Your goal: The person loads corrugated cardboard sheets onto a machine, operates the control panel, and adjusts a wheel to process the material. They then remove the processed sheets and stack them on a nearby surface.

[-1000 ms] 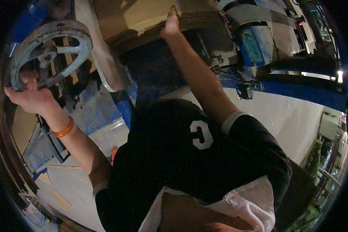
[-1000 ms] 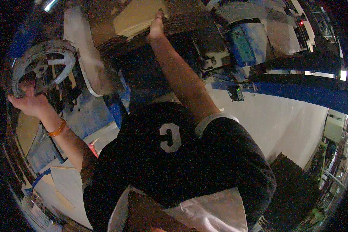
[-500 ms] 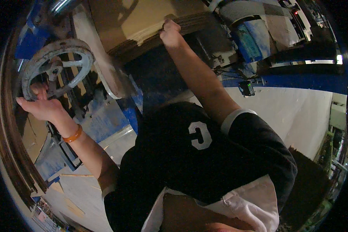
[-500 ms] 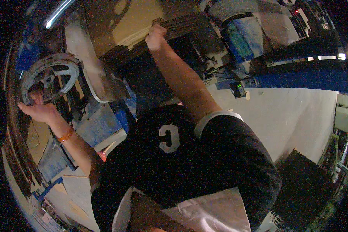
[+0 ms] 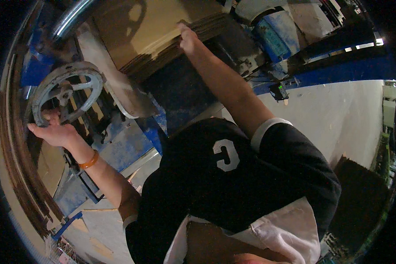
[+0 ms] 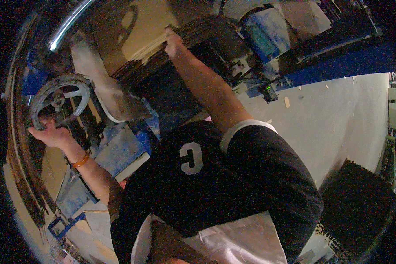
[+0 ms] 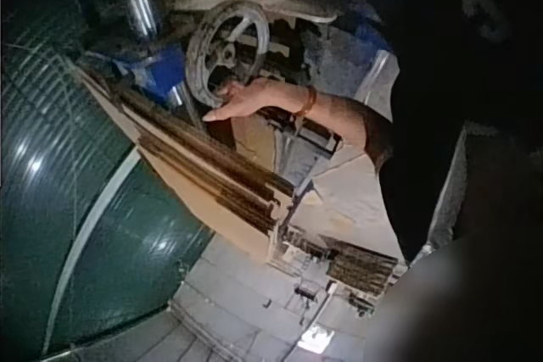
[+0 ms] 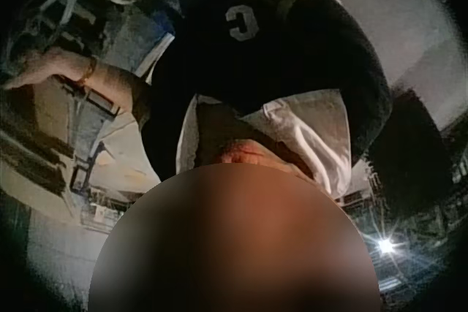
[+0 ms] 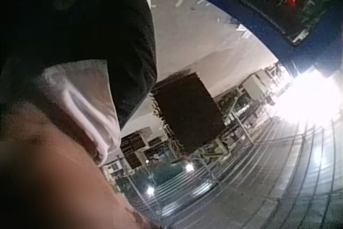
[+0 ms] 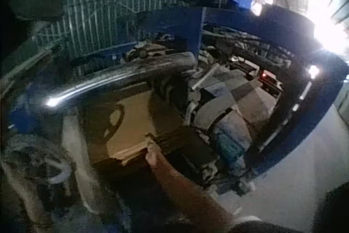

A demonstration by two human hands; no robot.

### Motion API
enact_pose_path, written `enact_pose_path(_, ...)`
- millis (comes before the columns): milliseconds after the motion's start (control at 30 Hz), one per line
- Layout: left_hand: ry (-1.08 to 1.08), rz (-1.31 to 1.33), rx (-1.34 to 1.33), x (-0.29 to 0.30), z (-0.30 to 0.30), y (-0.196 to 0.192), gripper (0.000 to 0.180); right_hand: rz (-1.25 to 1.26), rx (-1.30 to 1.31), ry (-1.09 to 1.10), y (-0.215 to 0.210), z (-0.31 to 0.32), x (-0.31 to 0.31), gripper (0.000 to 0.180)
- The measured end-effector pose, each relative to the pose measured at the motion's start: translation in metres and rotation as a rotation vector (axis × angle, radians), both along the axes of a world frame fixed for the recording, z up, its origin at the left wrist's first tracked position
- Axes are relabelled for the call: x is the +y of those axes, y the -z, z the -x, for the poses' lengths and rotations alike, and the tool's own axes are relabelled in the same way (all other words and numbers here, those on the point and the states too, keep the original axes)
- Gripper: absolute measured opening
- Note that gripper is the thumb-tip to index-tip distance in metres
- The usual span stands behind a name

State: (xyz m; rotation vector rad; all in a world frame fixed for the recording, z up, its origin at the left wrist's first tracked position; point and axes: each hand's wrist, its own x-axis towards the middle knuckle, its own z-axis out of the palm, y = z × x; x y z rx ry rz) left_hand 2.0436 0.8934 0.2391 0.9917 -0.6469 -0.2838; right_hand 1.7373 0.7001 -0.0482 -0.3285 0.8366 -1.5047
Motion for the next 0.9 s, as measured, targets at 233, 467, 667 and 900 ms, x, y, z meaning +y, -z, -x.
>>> enact_pose_path(233, -0.014, -0.078, 0.096, 0.003, 0.009, -0.003, 0.044, -0.196, -0.035, 0.048, -0.018, -0.002, 0.019, 0.035)
enact_pose_path(467, -0.054, -0.109, 0.058, 0.003, 0.008, -0.003, 0.046, -0.141, -0.06, 0.027, -0.051, -0.014, 0.04, 0.059)
enact_pose_path(667, -0.023, -0.063, 0.072, 0.002, 0.008, -0.003, 0.045, -0.261, 0.193, 0.149, -0.09, -0.013, 0.073, 0.079)
enact_pose_path(900, -0.024, -0.088, 0.07, 0.002, 0.004, -0.002, 0.048, -0.413, 0.325, -0.037, -0.084, -0.017, 0.062, 0.086)
